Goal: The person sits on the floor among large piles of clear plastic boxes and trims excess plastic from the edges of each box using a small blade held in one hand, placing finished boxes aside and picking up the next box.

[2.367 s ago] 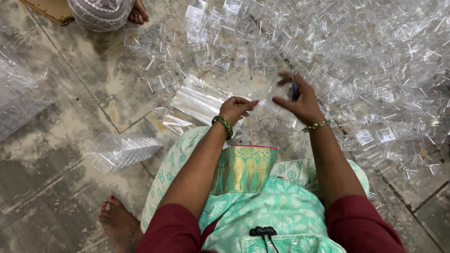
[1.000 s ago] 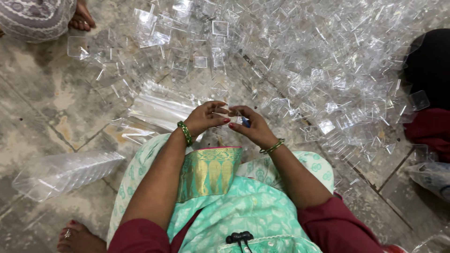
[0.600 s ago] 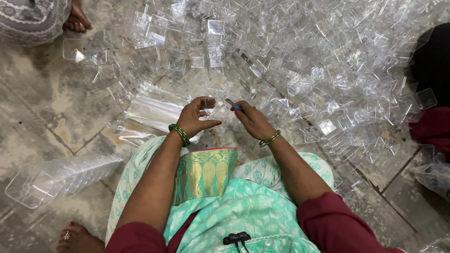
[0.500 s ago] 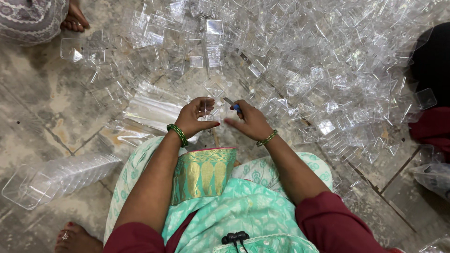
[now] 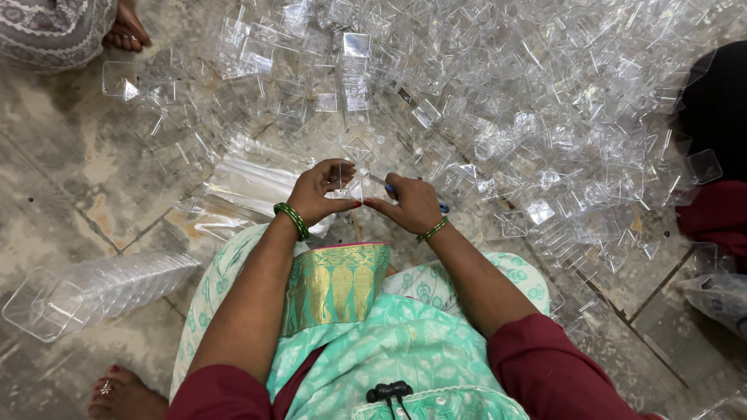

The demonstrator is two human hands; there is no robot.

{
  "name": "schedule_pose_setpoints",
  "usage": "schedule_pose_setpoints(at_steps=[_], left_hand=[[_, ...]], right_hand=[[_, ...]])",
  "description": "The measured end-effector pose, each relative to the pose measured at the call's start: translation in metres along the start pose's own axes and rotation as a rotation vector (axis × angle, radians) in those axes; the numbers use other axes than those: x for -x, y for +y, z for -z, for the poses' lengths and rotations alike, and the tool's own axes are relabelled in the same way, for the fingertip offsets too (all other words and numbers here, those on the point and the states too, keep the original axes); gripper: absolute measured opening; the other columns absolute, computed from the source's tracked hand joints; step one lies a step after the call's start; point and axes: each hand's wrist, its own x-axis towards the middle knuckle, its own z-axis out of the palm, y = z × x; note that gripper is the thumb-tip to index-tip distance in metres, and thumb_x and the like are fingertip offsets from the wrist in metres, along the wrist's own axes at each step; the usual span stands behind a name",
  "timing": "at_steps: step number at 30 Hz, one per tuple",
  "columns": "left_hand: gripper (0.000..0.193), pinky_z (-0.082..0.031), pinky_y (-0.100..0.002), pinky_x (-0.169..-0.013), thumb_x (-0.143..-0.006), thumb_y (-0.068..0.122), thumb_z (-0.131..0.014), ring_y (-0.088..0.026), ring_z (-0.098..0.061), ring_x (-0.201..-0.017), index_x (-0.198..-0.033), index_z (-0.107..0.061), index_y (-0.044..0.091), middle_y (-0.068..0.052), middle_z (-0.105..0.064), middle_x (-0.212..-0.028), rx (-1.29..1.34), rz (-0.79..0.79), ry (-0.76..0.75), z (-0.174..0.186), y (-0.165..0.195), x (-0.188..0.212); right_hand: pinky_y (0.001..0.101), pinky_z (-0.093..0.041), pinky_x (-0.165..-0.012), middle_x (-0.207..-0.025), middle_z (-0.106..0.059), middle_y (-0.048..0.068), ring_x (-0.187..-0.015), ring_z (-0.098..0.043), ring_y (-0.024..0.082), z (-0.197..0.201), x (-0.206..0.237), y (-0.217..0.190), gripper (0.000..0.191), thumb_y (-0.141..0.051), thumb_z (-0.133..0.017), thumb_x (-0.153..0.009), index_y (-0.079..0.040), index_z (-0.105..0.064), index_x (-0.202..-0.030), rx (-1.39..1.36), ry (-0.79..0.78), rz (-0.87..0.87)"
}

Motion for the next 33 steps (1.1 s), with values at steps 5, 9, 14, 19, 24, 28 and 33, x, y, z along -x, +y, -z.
schedule_pose_setpoints(at_steps=[5,9,14,19,24,28,33], left_hand=[[0.074,-0.052,-0.035,-0.104,-0.066,0.012,-0.092,-0.016,-0.065,-0.123,-0.131,-0.058,0.006,-0.006,-0.069,-0.129,-0.132,-0.013,0.056,-0.002,0.010,0.001],[0.077,-0.054,-0.036,-0.104,-0.066,0.015,-0.094,-0.018,-0.064,-0.124,-0.130,-0.053,0.007,-0.009,-0.066,-0.133,-0.228,0.004,0.097,-0.005,0.010,0.002],[0.083,-0.055,-0.037,-0.102,-0.071,0.014,-0.094,-0.020,-0.060,-0.128,-0.134,-0.040,0.006,-0.012,-0.055,-0.151,-0.037,-0.031,0.017,-0.006,0.003,0.001],[0.103,-0.059,-0.033,-0.078,-0.055,0.018,-0.099,-0.016,-0.064,-0.099,-0.136,-0.035,0.007,-0.008,-0.064,-0.129,-0.168,0.190,0.060,-0.006,0.005,0.002],[0.102,-0.058,-0.030,-0.072,-0.052,0.026,-0.100,-0.014,-0.061,-0.089,-0.139,-0.049,0.007,-0.004,-0.067,-0.116,-0.329,0.089,0.093,-0.007,0.008,0.002],[0.088,-0.056,-0.029,-0.071,-0.051,0.029,-0.099,-0.011,-0.059,-0.086,-0.129,-0.062,0.008,-0.003,-0.067,-0.114,-0.407,0.064,0.136,-0.008,0.004,0.002],[0.082,-0.055,-0.027,-0.069,-0.049,0.033,-0.102,-0.009,-0.058,-0.079,-0.118,-0.065,0.007,-0.001,-0.069,-0.107,-0.420,0.055,0.172,-0.010,0.003,0.003]], right_hand=[[0.0493,-0.047,-0.058,-0.059,-0.060,0.014,-0.061,-0.063,0.038,-0.005,0.004,-0.009,0.055,-0.058,-0.063,-0.094,-0.009,-0.063,-0.070,0.057,-0.012,0.042],[0.0489,-0.047,-0.056,-0.059,-0.061,0.013,-0.061,-0.064,0.038,-0.003,0.000,-0.009,0.052,-0.055,-0.064,-0.095,-0.008,-0.063,-0.071,0.054,0.013,0.025],[0.0460,-0.048,-0.059,-0.066,-0.063,0.013,-0.063,-0.064,0.036,0.006,-0.002,0.000,0.046,-0.049,-0.063,-0.097,-0.006,-0.060,-0.081,-0.128,0.005,-0.009],[0.0437,-0.048,-0.061,-0.070,-0.063,0.014,-0.067,-0.065,0.035,0.005,-0.003,0.005,0.041,-0.047,-0.062,-0.097,-0.007,-0.058,-0.090,-0.211,-0.070,-0.015],[0.0432,-0.048,-0.061,-0.069,-0.061,0.013,-0.064,-0.063,0.034,0.008,-0.003,0.005,0.054,-0.057,-0.069,-0.088,-0.005,-0.055,-0.087,-0.249,-0.117,0.014],[0.0442,-0.049,-0.058,-0.070,-0.063,0.013,-0.063,-0.064,0.035,0.006,-0.002,0.002,0.068,-0.068,-0.079,-0.070,-0.005,-0.056,-0.084,-0.122,-0.040,0.049],[0.0465,-0.048,-0.058,-0.068,-0.063,0.013,-0.064,-0.064,0.038,0.001,-0.003,0.005,0.062,-0.065,-0.076,-0.076,-0.006,-0.058,-0.081,-0.067,0.013,0.026]])
